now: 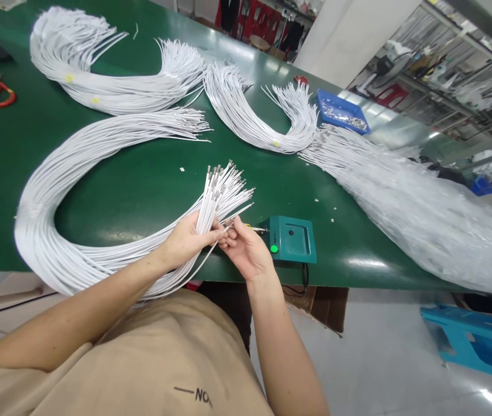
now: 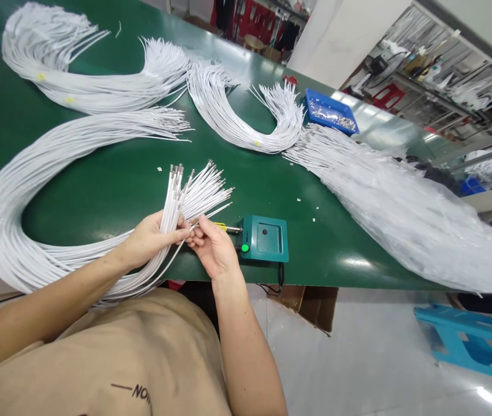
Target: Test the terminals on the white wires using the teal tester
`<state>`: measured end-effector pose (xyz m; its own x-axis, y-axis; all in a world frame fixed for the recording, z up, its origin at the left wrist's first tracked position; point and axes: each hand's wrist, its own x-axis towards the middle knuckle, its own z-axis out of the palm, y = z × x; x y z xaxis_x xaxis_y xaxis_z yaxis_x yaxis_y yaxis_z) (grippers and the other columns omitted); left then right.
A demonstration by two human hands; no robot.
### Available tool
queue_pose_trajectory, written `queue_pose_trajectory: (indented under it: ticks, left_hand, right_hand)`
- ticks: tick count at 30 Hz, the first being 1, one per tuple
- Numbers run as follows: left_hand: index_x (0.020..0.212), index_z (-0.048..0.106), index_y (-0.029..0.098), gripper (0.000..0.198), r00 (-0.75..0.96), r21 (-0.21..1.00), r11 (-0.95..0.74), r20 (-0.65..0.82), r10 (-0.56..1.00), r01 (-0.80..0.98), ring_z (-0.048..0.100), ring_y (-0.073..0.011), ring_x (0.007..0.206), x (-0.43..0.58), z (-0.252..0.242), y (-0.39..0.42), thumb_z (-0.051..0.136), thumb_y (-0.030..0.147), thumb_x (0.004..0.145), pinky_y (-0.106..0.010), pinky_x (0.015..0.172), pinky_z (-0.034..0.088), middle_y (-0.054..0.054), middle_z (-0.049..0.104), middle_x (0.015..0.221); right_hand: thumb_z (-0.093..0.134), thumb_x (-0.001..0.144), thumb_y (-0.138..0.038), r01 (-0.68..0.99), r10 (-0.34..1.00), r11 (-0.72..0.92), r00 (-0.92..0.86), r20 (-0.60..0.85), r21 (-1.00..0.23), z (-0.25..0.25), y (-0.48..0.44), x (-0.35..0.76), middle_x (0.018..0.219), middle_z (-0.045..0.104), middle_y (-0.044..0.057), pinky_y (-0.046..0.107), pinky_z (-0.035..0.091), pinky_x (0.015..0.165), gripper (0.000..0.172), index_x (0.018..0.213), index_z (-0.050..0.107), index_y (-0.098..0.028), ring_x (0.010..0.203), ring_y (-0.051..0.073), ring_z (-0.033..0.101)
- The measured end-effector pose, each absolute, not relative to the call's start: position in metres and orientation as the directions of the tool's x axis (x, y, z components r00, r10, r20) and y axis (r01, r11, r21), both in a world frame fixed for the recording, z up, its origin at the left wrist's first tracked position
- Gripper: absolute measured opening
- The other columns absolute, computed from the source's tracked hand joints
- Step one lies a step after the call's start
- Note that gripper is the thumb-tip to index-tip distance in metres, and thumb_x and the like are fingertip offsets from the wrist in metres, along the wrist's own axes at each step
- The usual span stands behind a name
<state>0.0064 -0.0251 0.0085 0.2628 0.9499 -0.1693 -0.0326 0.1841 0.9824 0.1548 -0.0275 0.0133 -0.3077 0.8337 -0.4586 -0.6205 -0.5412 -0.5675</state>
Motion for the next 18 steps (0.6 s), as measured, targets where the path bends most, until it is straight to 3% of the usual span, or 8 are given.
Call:
queue_pose_trajectory:
  ticks: [3, 6, 9, 12, 14, 16, 18]
  left_hand:
    - [0.081, 0.056, 0.015, 0.022, 0.254, 0.979, 0.195, -0.174, 0.951, -0.060, 0.057, -0.0095, 0.064, 0.008, 0.008, -0.025, 0.070, 0.029, 0.075, -0.023, 0.064, 0.048, 0.000, 0.060, 0.076]
    - [0.083, 0.057, 0.015, 0.023, 0.255, 0.973, 0.208, -0.178, 0.950, -0.096, 0.057, -0.0086, 0.063, 0.010, 0.009, -0.025, 0.072, 0.029, 0.074, -0.021, 0.061, 0.048, 0.001, 0.060, 0.077]
    - [0.099, 0.060, 0.016, 0.031, 0.272, 0.954, 0.252, -0.202, 0.941, -0.162, 0.059, -0.0097, 0.067, 0.012, 0.011, -0.025, 0.073, 0.029, 0.073, -0.020, 0.059, 0.049, 0.000, 0.060, 0.080]
    - [0.115, 0.059, 0.018, 0.046, 0.315, 0.907, 0.351, -0.272, 0.909, -0.231, 0.061, -0.0094, 0.070, 0.012, 0.014, -0.023, 0.074, 0.027, 0.072, -0.017, 0.059, 0.049, 0.000, 0.061, 0.081]
    - [0.116, 0.060, 0.018, 0.048, 0.351, 0.856, 0.441, -0.340, 0.873, -0.268, 0.061, -0.0086, 0.070, 0.012, 0.015, -0.022, 0.075, 0.023, 0.071, -0.016, 0.059, 0.049, -0.001, 0.062, 0.082]
    - [0.114, 0.062, 0.016, 0.046, 0.395, 0.805, 0.515, -0.388, 0.832, -0.295, 0.062, -0.0083, 0.070, 0.012, 0.014, -0.020, 0.076, 0.020, 0.070, -0.015, 0.060, 0.049, -0.001, 0.063, 0.081]
    - [0.112, 0.062, 0.016, 0.046, 0.426, 0.764, 0.562, -0.414, 0.804, -0.318, 0.062, -0.0082, 0.069, 0.012, 0.011, -0.020, 0.076, 0.017, 0.069, -0.015, 0.060, 0.049, -0.001, 0.063, 0.079]
  right_hand:
    - [0.074, 0.071, -0.032, -0.619, 0.859, -0.499, -0.261, -0.440, -0.607, 0.011, -0.032, 0.154, 0.060, 0.047, -0.006, 0.020, 0.043, 0.060, 0.021, 0.080, 0.067, -0.014, 0.051, 0.003, 0.039]
    - [0.072, 0.072, -0.030, -0.519, 0.917, -0.381, -0.105, -0.385, -0.765, 0.011, -0.036, 0.152, 0.063, 0.053, -0.004, 0.022, 0.042, 0.060, 0.017, 0.077, 0.068, -0.015, 0.055, 0.006, 0.044]
    - [0.067, 0.076, -0.033, -0.242, 0.964, -0.232, 0.074, -0.256, -0.942, 0.014, -0.038, 0.151, 0.066, 0.058, -0.002, 0.025, 0.043, 0.064, 0.017, 0.077, 0.067, -0.016, 0.061, 0.010, 0.049]
    - [0.060, 0.082, -0.030, 0.145, 0.991, -0.044, 0.131, -0.025, -0.988, 0.014, -0.038, 0.152, 0.075, 0.062, 0.001, 0.027, 0.044, 0.068, 0.015, 0.078, 0.066, -0.018, 0.069, 0.013, 0.055]
    - [0.052, 0.088, -0.027, 0.423, 0.980, 0.124, 0.092, 0.179, -0.898, 0.012, -0.039, 0.154, 0.078, 0.060, 0.003, 0.028, 0.044, 0.070, 0.018, 0.075, 0.063, -0.018, 0.074, 0.015, 0.055]
    - [0.044, 0.091, -0.023, 0.674, 0.933, 0.283, -0.030, 0.358, -0.683, 0.009, -0.039, 0.158, 0.079, 0.059, 0.005, 0.030, 0.042, 0.072, 0.024, 0.074, 0.060, -0.018, 0.077, 0.017, 0.052]
    - [0.040, 0.092, -0.020, 0.812, 0.878, 0.398, -0.204, 0.433, -0.426, 0.007, -0.040, 0.164, 0.079, 0.058, 0.007, 0.032, 0.039, 0.074, 0.027, 0.074, 0.059, -0.018, 0.077, 0.019, 0.049]
